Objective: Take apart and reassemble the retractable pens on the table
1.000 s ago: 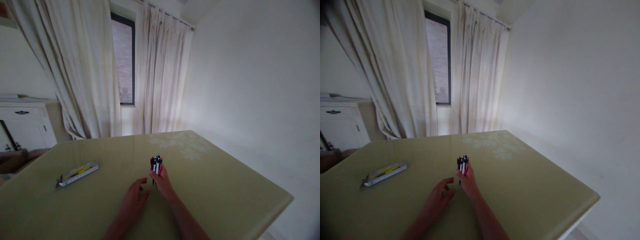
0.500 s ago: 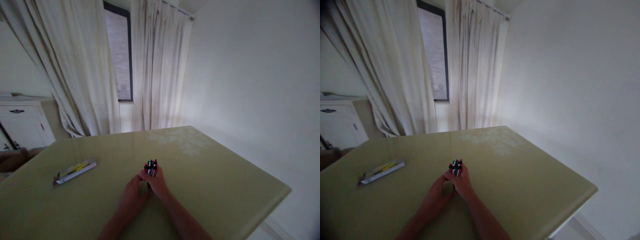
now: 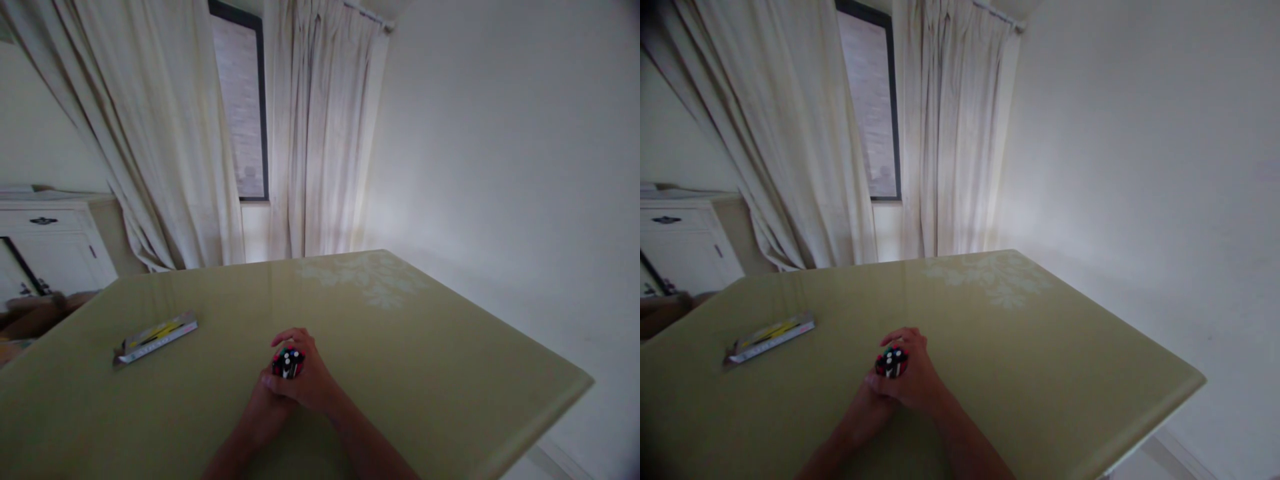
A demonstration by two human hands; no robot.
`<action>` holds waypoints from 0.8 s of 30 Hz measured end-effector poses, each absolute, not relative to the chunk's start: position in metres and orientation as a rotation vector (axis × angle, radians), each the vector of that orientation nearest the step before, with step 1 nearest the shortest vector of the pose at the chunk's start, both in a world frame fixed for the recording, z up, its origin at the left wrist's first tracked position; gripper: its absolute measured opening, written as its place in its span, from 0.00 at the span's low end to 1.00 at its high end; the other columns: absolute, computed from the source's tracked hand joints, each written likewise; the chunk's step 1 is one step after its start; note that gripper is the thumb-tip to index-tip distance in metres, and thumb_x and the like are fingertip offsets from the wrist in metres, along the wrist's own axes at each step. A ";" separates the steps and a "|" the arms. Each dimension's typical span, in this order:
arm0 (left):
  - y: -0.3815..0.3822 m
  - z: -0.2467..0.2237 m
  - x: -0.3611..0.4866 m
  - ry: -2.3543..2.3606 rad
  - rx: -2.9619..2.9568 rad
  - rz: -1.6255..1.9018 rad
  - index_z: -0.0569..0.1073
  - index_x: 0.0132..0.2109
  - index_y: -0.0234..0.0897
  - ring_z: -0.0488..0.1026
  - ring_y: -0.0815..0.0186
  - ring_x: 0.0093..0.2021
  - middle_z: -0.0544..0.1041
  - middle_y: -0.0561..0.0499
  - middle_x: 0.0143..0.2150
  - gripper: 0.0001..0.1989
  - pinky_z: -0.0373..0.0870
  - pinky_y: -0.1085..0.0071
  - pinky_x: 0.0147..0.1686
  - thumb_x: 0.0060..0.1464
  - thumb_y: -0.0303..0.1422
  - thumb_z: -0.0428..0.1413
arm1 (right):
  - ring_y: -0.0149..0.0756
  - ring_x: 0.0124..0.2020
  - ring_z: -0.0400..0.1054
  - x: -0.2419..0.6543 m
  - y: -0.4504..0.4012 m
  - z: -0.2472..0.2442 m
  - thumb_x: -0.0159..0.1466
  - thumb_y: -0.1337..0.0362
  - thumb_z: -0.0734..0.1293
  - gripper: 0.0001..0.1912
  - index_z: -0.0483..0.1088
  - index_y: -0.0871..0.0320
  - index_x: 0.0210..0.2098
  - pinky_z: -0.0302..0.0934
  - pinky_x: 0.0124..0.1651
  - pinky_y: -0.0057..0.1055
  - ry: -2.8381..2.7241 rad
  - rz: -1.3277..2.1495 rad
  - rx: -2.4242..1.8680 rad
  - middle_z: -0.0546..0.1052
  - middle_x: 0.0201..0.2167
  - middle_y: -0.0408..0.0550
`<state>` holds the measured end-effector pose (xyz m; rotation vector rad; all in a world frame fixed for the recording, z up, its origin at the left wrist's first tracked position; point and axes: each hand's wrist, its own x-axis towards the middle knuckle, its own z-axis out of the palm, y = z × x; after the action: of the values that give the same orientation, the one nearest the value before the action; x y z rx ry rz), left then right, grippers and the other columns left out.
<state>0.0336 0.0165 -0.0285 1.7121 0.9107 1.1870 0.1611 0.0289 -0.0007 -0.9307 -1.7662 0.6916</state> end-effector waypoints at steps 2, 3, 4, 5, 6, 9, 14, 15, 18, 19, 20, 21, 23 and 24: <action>0.015 -0.027 0.035 0.930 1.690 1.151 0.77 0.49 0.38 0.80 0.54 0.47 0.82 0.46 0.46 0.18 0.78 0.63 0.51 0.50 0.26 0.56 | 0.43 0.51 0.69 0.164 0.029 -0.001 0.51 0.64 0.81 0.18 0.76 0.51 0.39 0.61 0.58 0.41 -1.724 0.774 -0.921 0.76 0.46 0.45; 0.016 -0.028 0.035 0.930 1.682 1.138 0.77 0.48 0.37 0.80 0.54 0.46 0.83 0.46 0.45 0.18 0.79 0.62 0.49 0.49 0.26 0.56 | 0.42 0.49 0.70 0.166 0.029 -0.002 0.51 0.63 0.80 0.19 0.76 0.51 0.41 0.63 0.56 0.39 -1.707 0.835 -0.911 0.76 0.45 0.45; 0.016 -0.031 0.034 0.927 1.672 1.135 0.77 0.48 0.37 0.80 0.53 0.45 0.83 0.45 0.45 0.18 0.79 0.60 0.49 0.48 0.27 0.57 | 0.41 0.47 0.71 0.167 0.029 -0.003 0.52 0.62 0.80 0.19 0.76 0.51 0.42 0.65 0.53 0.38 -1.696 0.905 -0.900 0.76 0.44 0.44; 0.018 -0.035 0.033 0.929 1.662 1.144 0.77 0.48 0.37 0.80 0.52 0.45 0.83 0.45 0.45 0.18 0.79 0.59 0.49 0.47 0.29 0.58 | 0.41 0.45 0.71 0.168 0.029 -0.003 0.53 0.61 0.80 0.19 0.76 0.51 0.43 0.66 0.50 0.37 -1.694 0.970 -0.885 0.76 0.43 0.44; 0.019 -0.040 0.031 0.944 1.652 1.154 0.77 0.48 0.37 0.80 0.50 0.46 0.83 0.44 0.45 0.18 0.79 0.58 0.49 0.47 0.31 0.59 | 0.40 0.43 0.72 0.168 0.029 -0.003 0.53 0.60 0.80 0.19 0.76 0.51 0.43 0.67 0.48 0.36 -1.697 1.020 -0.868 0.76 0.42 0.44; 0.022 -0.051 0.029 1.054 1.604 1.183 0.76 0.48 0.38 0.80 0.48 0.47 0.83 0.43 0.46 0.19 0.80 0.57 0.48 0.48 0.37 0.62 | 0.42 0.46 0.72 0.170 0.028 0.003 0.52 0.56 0.81 0.25 0.76 0.51 0.46 0.66 0.50 0.36 -1.707 1.005 -0.811 0.77 0.45 0.45; 0.018 -0.045 0.035 1.106 1.512 1.123 0.74 0.48 0.36 0.80 0.52 0.39 0.82 0.45 0.39 0.20 0.80 0.60 0.39 0.48 0.40 0.62 | 0.46 0.53 0.71 0.178 0.023 0.018 0.63 0.55 0.73 0.25 0.70 0.51 0.58 0.62 0.59 0.42 -1.709 0.636 -0.742 0.77 0.53 0.52; 0.017 -0.041 0.036 1.062 1.524 1.126 0.74 0.49 0.35 0.80 0.53 0.40 0.82 0.45 0.40 0.21 0.80 0.60 0.40 0.48 0.39 0.62 | 0.46 0.54 0.70 0.179 0.021 0.020 0.65 0.56 0.71 0.24 0.70 0.51 0.59 0.60 0.60 0.44 -1.764 0.566 -0.730 0.77 0.54 0.52; 0.016 -0.035 0.036 0.917 1.592 1.186 0.74 0.49 0.37 0.79 0.53 0.44 0.82 0.43 0.45 0.19 0.80 0.60 0.45 0.50 0.38 0.61 | 0.46 0.57 0.70 0.180 0.018 0.023 0.68 0.56 0.69 0.21 0.71 0.47 0.60 0.57 0.64 0.45 -1.988 0.480 -0.691 0.78 0.55 0.50; 0.016 -0.036 0.035 0.900 1.611 1.195 0.75 0.48 0.37 0.79 0.53 0.44 0.82 0.43 0.44 0.18 0.80 0.59 0.44 0.51 0.39 0.60 | 0.46 0.57 0.70 0.180 0.017 0.023 0.68 0.55 0.69 0.22 0.71 0.47 0.61 0.57 0.64 0.45 -2.026 0.478 -0.681 0.78 0.56 0.50; 0.016 -0.038 0.033 0.907 1.619 1.199 0.76 0.46 0.37 0.79 0.52 0.42 0.82 0.42 0.43 0.17 0.80 0.59 0.43 0.52 0.41 0.60 | 0.46 0.58 0.70 0.179 0.016 0.023 0.68 0.54 0.69 0.25 0.69 0.47 0.63 0.57 0.64 0.45 -2.034 0.473 -0.677 0.77 0.58 0.50; 0.017 -0.042 0.032 0.932 1.613 1.203 0.76 0.44 0.37 0.79 0.51 0.41 0.82 0.42 0.41 0.18 0.80 0.58 0.42 0.51 0.44 0.60 | 0.47 0.59 0.69 0.179 0.015 0.024 0.68 0.52 0.69 0.27 0.67 0.48 0.65 0.57 0.65 0.45 -2.024 0.463 -0.679 0.76 0.60 0.52; 0.019 -0.054 0.028 1.003 1.585 1.227 0.75 0.44 0.38 0.79 0.48 0.41 0.82 0.41 0.41 0.22 0.81 0.55 0.42 0.49 0.50 0.61 | 0.48 0.61 0.68 0.177 0.013 0.024 0.68 0.51 0.68 0.30 0.63 0.48 0.68 0.57 0.65 0.46 -2.027 0.439 -0.667 0.74 0.62 0.53; 0.020 -0.061 0.026 1.049 1.556 1.274 0.75 0.45 0.39 0.78 0.47 0.43 0.81 0.42 0.43 0.25 0.80 0.54 0.44 0.47 0.52 0.61 | 0.48 0.61 0.69 0.177 0.013 0.025 0.68 0.52 0.68 0.31 0.63 0.48 0.68 0.57 0.65 0.46 -2.046 0.429 -0.653 0.75 0.61 0.52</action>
<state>0.0264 0.0199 -0.0612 1.5561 1.0495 1.2736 0.1770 0.0127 0.0247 -0.6531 -2.0460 0.4285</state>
